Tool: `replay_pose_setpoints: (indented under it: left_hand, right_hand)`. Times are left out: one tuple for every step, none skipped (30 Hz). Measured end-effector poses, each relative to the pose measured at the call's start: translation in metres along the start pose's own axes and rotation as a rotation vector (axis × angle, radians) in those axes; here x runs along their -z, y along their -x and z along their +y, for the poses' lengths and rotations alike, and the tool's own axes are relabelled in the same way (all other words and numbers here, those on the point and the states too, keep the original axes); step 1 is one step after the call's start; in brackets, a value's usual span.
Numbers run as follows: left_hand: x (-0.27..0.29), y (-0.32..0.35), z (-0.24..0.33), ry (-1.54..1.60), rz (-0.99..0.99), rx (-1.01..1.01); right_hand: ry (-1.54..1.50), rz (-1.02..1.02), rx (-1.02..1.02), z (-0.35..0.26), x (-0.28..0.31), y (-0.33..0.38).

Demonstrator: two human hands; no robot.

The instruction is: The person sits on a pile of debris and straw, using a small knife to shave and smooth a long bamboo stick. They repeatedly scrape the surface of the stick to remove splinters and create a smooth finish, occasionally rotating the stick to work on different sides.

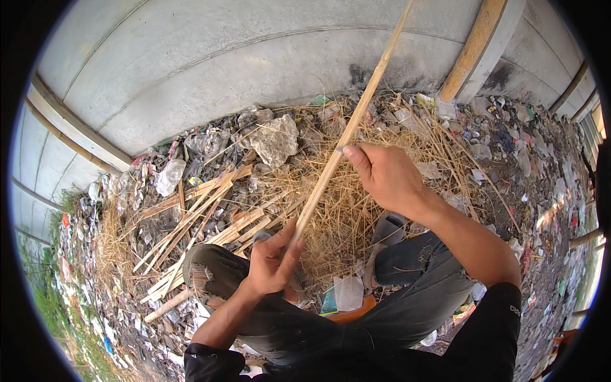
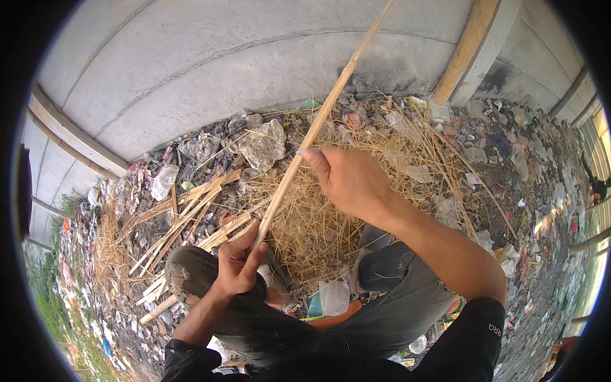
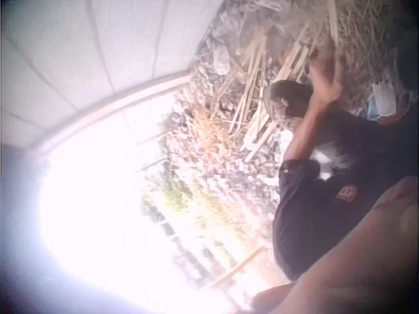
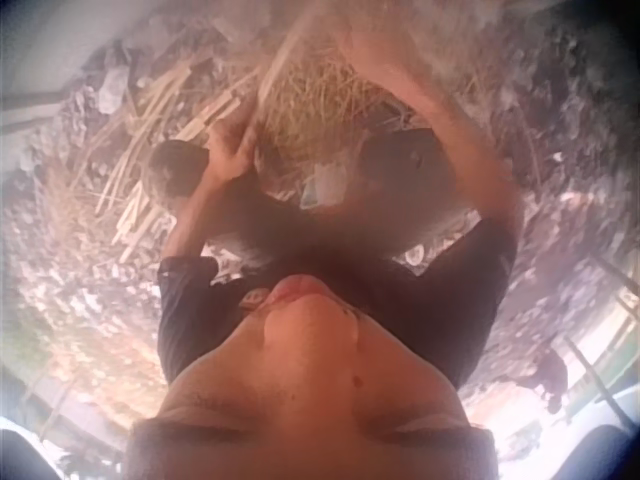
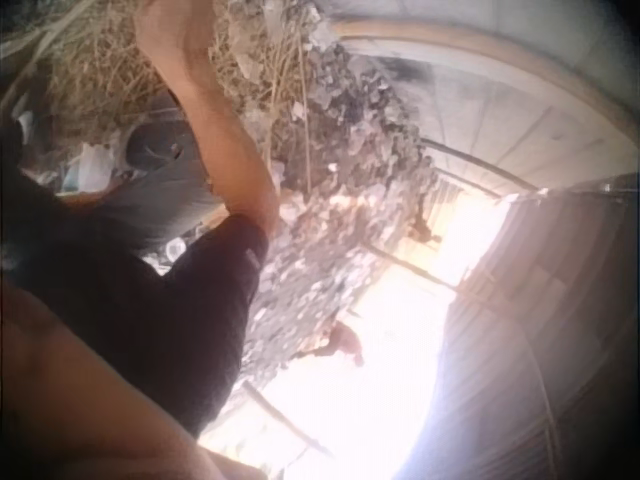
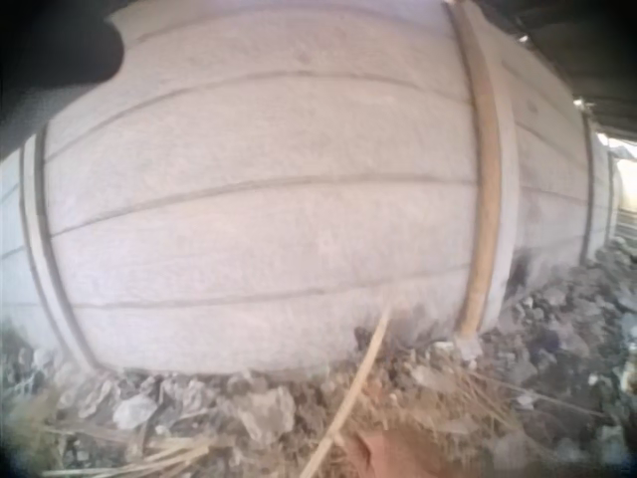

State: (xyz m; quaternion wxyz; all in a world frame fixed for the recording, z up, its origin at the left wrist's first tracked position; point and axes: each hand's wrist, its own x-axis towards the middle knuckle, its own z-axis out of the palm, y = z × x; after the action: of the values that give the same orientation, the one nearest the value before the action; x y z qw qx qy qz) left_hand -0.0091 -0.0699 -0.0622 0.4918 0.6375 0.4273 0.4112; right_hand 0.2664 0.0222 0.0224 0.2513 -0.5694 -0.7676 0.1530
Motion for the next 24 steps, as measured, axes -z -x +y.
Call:
replay_pose_setpoints:
  left_hand:
    - [0.003, 0.002, 0.001, -0.040, -0.007, -0.010]
    - [0.004, 0.002, 0.004, -0.076, -0.014, -0.026]
    - [0.005, 0.002, 0.005, -0.112, -0.020, -0.042]
    - [0.004, 0.000, 0.005, -0.096, -0.011, -0.059]
    - [0.001, -0.005, 0.005, -0.073, -0.012, -0.079]
    - [-0.004, -0.008, 0.005, -0.052, -0.019, -0.096]
    - [-0.003, -0.006, 0.005, -0.022, -0.008, -0.072]
    - [-0.002, -0.004, 0.007, 0.008, 0.002, -0.049]
    - [-0.001, -0.002, 0.008, 0.039, 0.011, -0.026]
    - [0.004, 0.003, 0.007, -0.027, -0.002, -0.015]
    - [0.008, 0.005, 0.009, -0.087, -0.012, -0.016]
    - [0.009, 0.005, 0.008, -0.140, -0.021, -0.023]
    - [0.007, 0.003, 0.008, -0.108, -0.010, -0.039]
    - [0.005, -0.001, 0.010, -0.079, 0.002, -0.056]
    - [0.002, -0.005, 0.011, -0.051, 0.014, -0.072]
    - [-0.001, -0.008, 0.010, -0.019, 0.019, -0.083]
    - [-0.006, -0.013, 0.008, 0.052, 0.018, -0.092]
    - [-0.006, -0.013, 0.007, 0.043, 0.042, -0.112]
    - [-0.004, -0.009, 0.005, 0.030, 0.063, -0.119]
    - [-0.002, -0.007, 0.003, 0.017, 0.082, -0.127]
    - [0.002, -0.004, 0.004, 0.010, 0.095, -0.103]
    - [0.001, -0.006, 0.005, -0.030, 0.066, -0.122]
    - [0.002, -0.005, 0.006, -0.070, 0.038, -0.142]
    - [0.002, -0.006, 0.005, -0.106, 0.004, -0.163]
  right_hand:
    - [-0.016, 0.036, -0.078, 0.010, 0.014, -0.018]
    - [-0.025, 0.074, -0.154, 0.016, 0.025, -0.028]
    - [-0.066, 0.077, -0.169, 0.015, 0.028, -0.030]
    - [-0.050, 0.070, -0.065, 0.010, 0.019, -0.021]
    - [-0.027, 0.067, 0.030, 0.003, 0.003, -0.002]
    - [-0.006, 0.063, 0.119, -0.001, -0.005, 0.011]
    - [0.015, 0.034, 0.132, -0.003, -0.010, 0.012]
    - [0.036, 0.007, 0.144, -0.005, -0.013, 0.013]
    - [0.058, -0.021, 0.155, -0.005, -0.015, 0.014]
    - [0.013, 0.007, 0.053, -0.003, -0.009, 0.003]
    - [-0.021, 0.038, -0.044, 0.005, 0.013, -0.019]
    - [-0.045, 0.070, -0.138, 0.009, 0.025, -0.033]
    - [-0.059, 0.099, -0.076, 0.009, 0.023, -0.030]
    - [-0.074, 0.128, -0.010, 0.009, 0.016, -0.025]
    - [-0.091, 0.156, 0.056, 0.006, 0.009, -0.017]
    - [-0.044, 0.027, 0.118, -0.007, -0.007, 0.005]
    - [0.007, -0.094, 0.169, -0.018, -0.015, 0.023]
    - [0.020, -0.089, 0.164, -0.021, -0.011, 0.021]
    - [0.022, -0.090, 0.153, -0.024, -0.008, 0.017]
    - [0.024, -0.091, 0.140, -0.024, -0.007, 0.011]
    - [-0.038, 0.023, 0.137, -0.012, -0.004, -0.006]
    - [-0.005, 0.093, 0.047, 0.004, 0.011, -0.023]
    - [0.027, 0.164, -0.044, 0.018, 0.027, -0.039]
    - [-0.013, 0.248, -0.086, 0.033, 0.045, -0.050]
